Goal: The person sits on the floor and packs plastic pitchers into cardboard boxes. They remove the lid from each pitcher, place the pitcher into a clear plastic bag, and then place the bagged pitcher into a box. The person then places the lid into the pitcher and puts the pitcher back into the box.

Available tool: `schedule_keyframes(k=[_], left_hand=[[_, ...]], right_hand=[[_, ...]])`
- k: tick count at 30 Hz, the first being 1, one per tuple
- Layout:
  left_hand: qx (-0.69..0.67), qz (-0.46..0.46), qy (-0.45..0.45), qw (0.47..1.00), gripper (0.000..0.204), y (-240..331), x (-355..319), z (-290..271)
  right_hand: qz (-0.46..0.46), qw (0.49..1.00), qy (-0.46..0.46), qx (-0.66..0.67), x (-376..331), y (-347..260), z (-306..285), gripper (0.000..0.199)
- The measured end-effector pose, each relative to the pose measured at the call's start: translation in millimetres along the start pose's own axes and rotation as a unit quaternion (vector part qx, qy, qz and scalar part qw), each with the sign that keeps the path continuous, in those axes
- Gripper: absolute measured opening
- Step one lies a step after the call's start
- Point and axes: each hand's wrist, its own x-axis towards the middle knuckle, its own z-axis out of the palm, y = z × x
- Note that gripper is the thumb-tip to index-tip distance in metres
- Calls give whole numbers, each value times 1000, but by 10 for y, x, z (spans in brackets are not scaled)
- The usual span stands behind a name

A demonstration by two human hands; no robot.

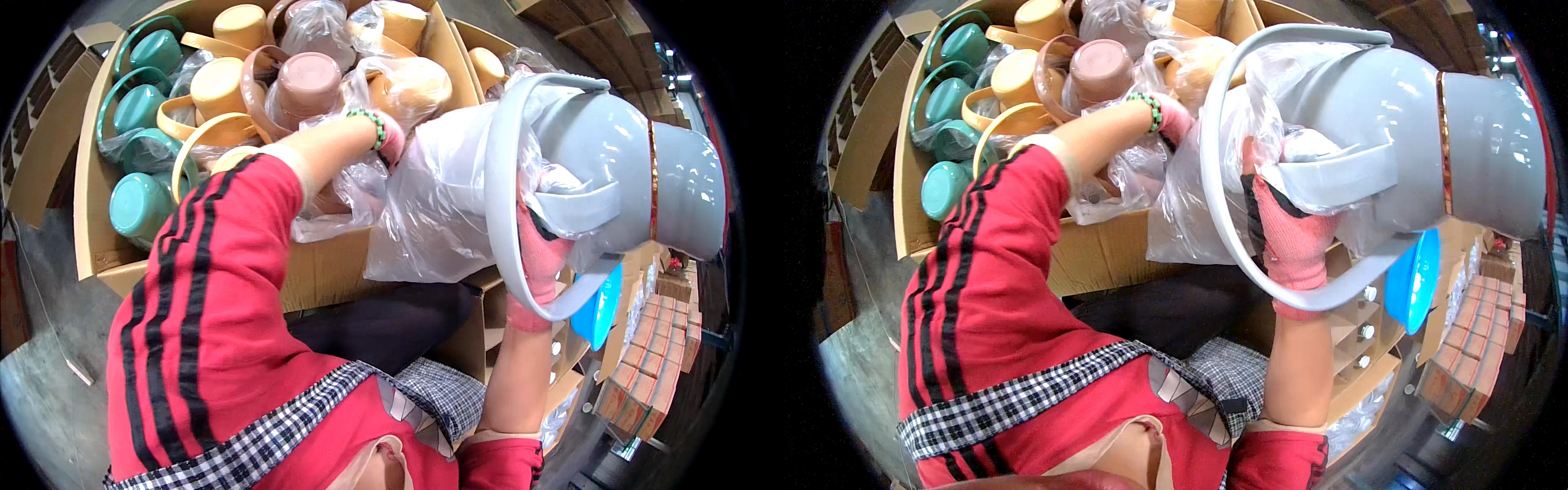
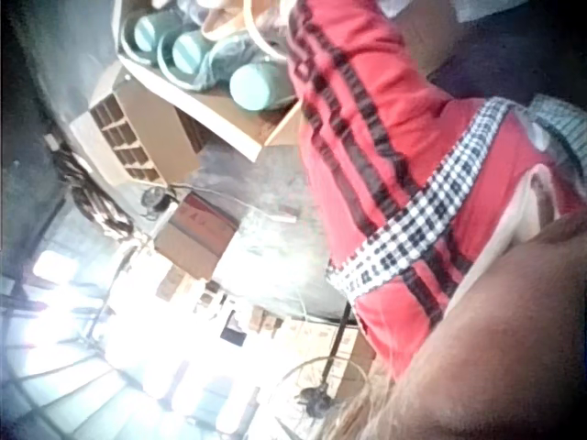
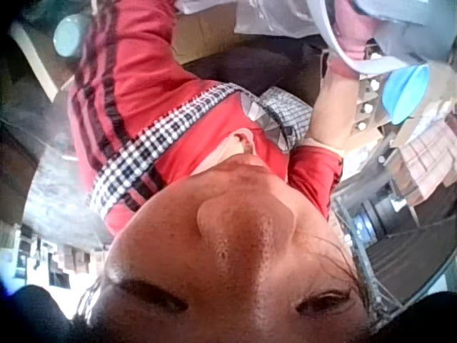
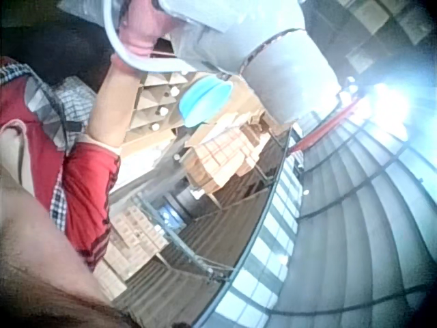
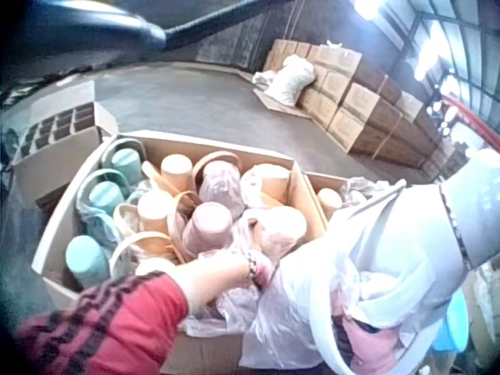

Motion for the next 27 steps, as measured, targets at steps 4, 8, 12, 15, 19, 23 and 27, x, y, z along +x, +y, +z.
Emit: schedule_keyframes(k=[4, 8, 12, 15, 19, 23, 27], left_hand=[[213, -156, 157, 952, 36, 290, -130, -23], [276, -177, 489, 808, 37, 376, -475, -188], [268, -179, 525, 788, 33, 421, -446, -38], [235, -194, 582, 754, 40, 407, -381, -22], [198, -199, 614, 738, 55, 364, -413, 16], [80, -212, 620, 751, 67, 348, -513, -54], [-11, -199, 603, 773, 73, 417, -500, -47]], right_hand=[[-1, 998, -26, -53, -50, 286, -94, 25], [-37, 998, -45, -35, -153, 554, 35, 23], [108, 993, 35, 21, -87, 739, 500, 16], [140, 988, 53, 48, -112, 986, 740, 19], [179, 981, 42, 57, -125, 1098, 832, 35], [231, 954, -146, 128, -60, 1281, 640, 63], [375, 817, -196, 391, -34, 1592, 387, 65]])
